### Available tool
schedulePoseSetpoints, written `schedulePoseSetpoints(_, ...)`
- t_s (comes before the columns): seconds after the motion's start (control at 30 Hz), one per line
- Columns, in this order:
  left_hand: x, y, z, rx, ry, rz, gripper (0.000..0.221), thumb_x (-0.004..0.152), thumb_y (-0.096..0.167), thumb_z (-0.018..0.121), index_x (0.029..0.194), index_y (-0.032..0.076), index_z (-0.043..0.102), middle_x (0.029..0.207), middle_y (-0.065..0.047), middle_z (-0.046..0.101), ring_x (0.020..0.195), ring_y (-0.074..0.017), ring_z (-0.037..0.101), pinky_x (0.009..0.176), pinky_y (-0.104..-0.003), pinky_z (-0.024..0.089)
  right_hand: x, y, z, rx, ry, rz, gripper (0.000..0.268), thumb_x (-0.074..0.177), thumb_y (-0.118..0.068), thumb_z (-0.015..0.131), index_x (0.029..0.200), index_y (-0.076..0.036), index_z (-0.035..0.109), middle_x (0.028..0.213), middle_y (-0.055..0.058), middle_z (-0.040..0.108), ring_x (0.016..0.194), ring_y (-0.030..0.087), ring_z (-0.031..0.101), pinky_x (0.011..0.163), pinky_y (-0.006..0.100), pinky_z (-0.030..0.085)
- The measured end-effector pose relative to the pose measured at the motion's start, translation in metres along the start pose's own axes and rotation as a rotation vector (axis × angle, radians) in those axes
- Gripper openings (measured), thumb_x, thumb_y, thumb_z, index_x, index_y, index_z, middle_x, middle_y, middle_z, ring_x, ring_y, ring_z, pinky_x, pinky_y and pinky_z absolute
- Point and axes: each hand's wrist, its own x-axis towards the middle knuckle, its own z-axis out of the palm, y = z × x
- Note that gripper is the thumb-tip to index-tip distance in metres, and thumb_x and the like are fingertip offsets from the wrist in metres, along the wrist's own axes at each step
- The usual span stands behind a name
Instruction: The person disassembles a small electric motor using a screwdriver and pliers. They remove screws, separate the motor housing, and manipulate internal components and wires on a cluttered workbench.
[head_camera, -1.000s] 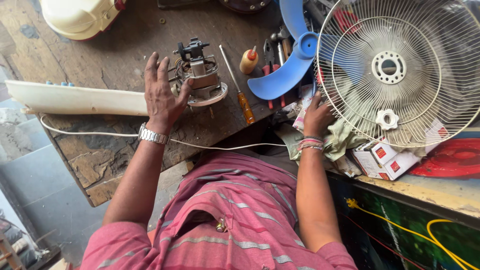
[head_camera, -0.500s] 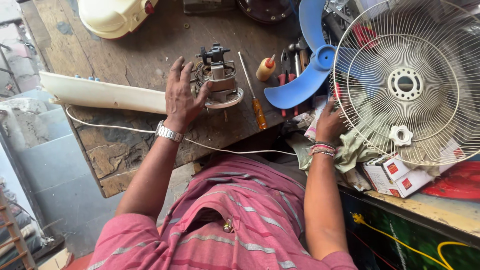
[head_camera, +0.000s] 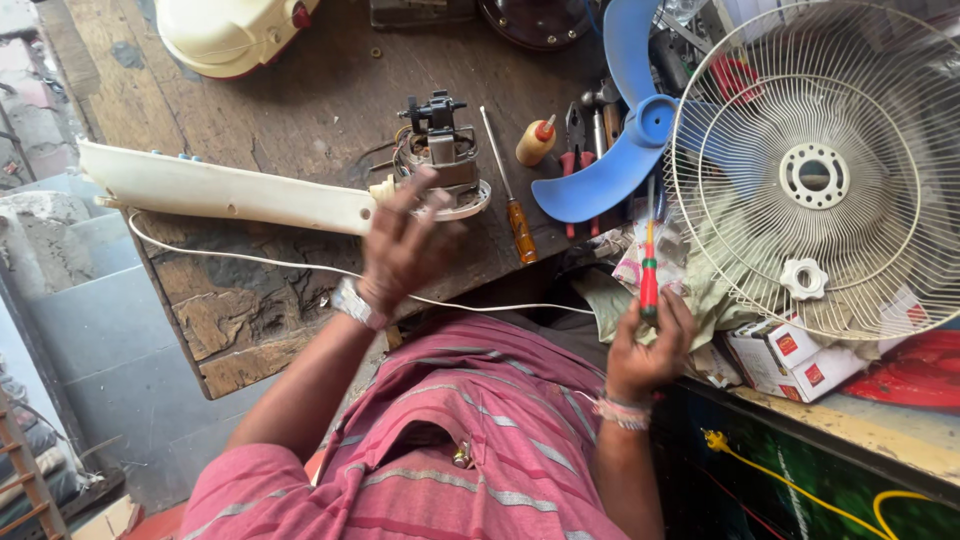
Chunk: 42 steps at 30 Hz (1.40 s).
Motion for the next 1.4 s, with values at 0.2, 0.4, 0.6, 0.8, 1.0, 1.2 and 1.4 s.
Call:
schedulePoseSetpoints(0.2, 0.013, 0.093, 0.004, -0.499, -0.255, 0.151, 0.064, 0.086, 0.028, 0.083, 0.137, 0.001, 0.054, 0.141, -0.019, 0.057, 0.098, -0.0300, 0.065, 0.081, -0.040, 0.054, 0.053, -0.084, -0.086, 0.108, -0.125, -0.181, 0.028, 0.096, -0.016, 0.077, 0.110, 0.004, 0.064, 0.113, 0.018, 0.069, 0.102, 0.028, 0.072, 0.084, 0.036, 0.063)
schedulePoseSetpoints(0.4, 0.031, 0.102, -0.004, -0.582, -0.304, 0.180, 0.039, 0.091, 0.008, 0.072, 0.127, 0.007, 0.059, 0.109, -0.008, 0.069, 0.090, -0.0267, 0.068, 0.077, -0.039, 0.057, 0.063, -0.093, -0.056, 0.847, -0.183, 0.051, 0.049, 0.097, -0.039, 0.070, 0.115, 0.005, 0.058, 0.110, 0.015, 0.070, 0.097, 0.025, 0.072, 0.087, 0.037, 0.064)
schedulePoseSetpoints(0.6, 0.041, 0.060, -0.034, -0.539, -0.114, -0.236, 0.011, 0.101, 0.004, 0.066, 0.112, 0.005, 0.067, 0.102, -0.012, 0.072, 0.091, -0.0264, 0.073, 0.079, -0.036, 0.060, 0.032, 0.015, 0.069, -0.243, -0.651, 0.118, 0.046, 0.090, -0.039, 0.080, 0.120, -0.006, 0.071, 0.139, 0.024, 0.057, 0.124, 0.041, 0.055, 0.100, 0.054, 0.048)
schedulePoseSetpoints(0.8, 0.066, 0.032, -0.051, -0.403, 0.117, -0.322, 0.007, 0.109, 0.006, 0.062, 0.115, 0.004, 0.064, 0.103, -0.011, 0.076, 0.091, -0.0220, 0.074, 0.079, -0.034, 0.057, -0.002, 0.046, 0.133, -0.430, -0.557, 0.012, 0.049, 0.084, -0.039, 0.080, 0.115, -0.003, 0.069, 0.134, 0.022, 0.055, 0.126, 0.041, 0.048, 0.095, 0.058, 0.042)
schedulePoseSetpoints(1.0, 0.082, 0.013, -0.037, -0.498, 0.076, -0.343, 0.010, 0.110, 0.008, 0.062, 0.118, 0.003, 0.059, 0.103, -0.010, 0.078, 0.093, -0.0208, 0.078, 0.077, -0.032, 0.060, 0.010, 0.047, 0.115, -0.450, -0.775, 0.073, 0.028, 0.089, -0.030, 0.072, 0.101, -0.006, 0.065, 0.113, 0.020, 0.060, 0.107, 0.039, 0.059, 0.087, 0.051, 0.053)
schedulePoseSetpoints(1.2, 0.091, 0.004, -0.025, -0.431, 0.011, -0.335, 0.013, 0.107, 0.008, 0.066, 0.117, 0.004, 0.059, 0.093, -0.011, 0.074, 0.081, -0.0217, 0.076, 0.070, -0.034, 0.057, 0.009, 0.046, 0.066, 0.839, -0.888, 1.145, 0.022, 0.095, -0.029, 0.063, 0.107, -0.010, 0.066, 0.097, 0.010, 0.068, 0.078, 0.020, 0.066, 0.059, 0.034, 0.053)
schedulePoseSetpoints(1.4, 0.091, -0.003, -0.013, -0.481, -0.029, -0.270, 0.021, 0.104, 0.006, 0.065, 0.122, 0.002, 0.056, 0.095, -0.013, 0.071, 0.084, -0.0248, 0.075, 0.070, -0.036, 0.058, -0.003, 0.031, 0.028, 1.702, -0.911, 1.161, 0.025, 0.103, -0.021, 0.073, 0.096, 0.000, 0.064, 0.125, 0.031, 0.068, 0.106, 0.034, 0.073, 0.086, 0.037, 0.062)
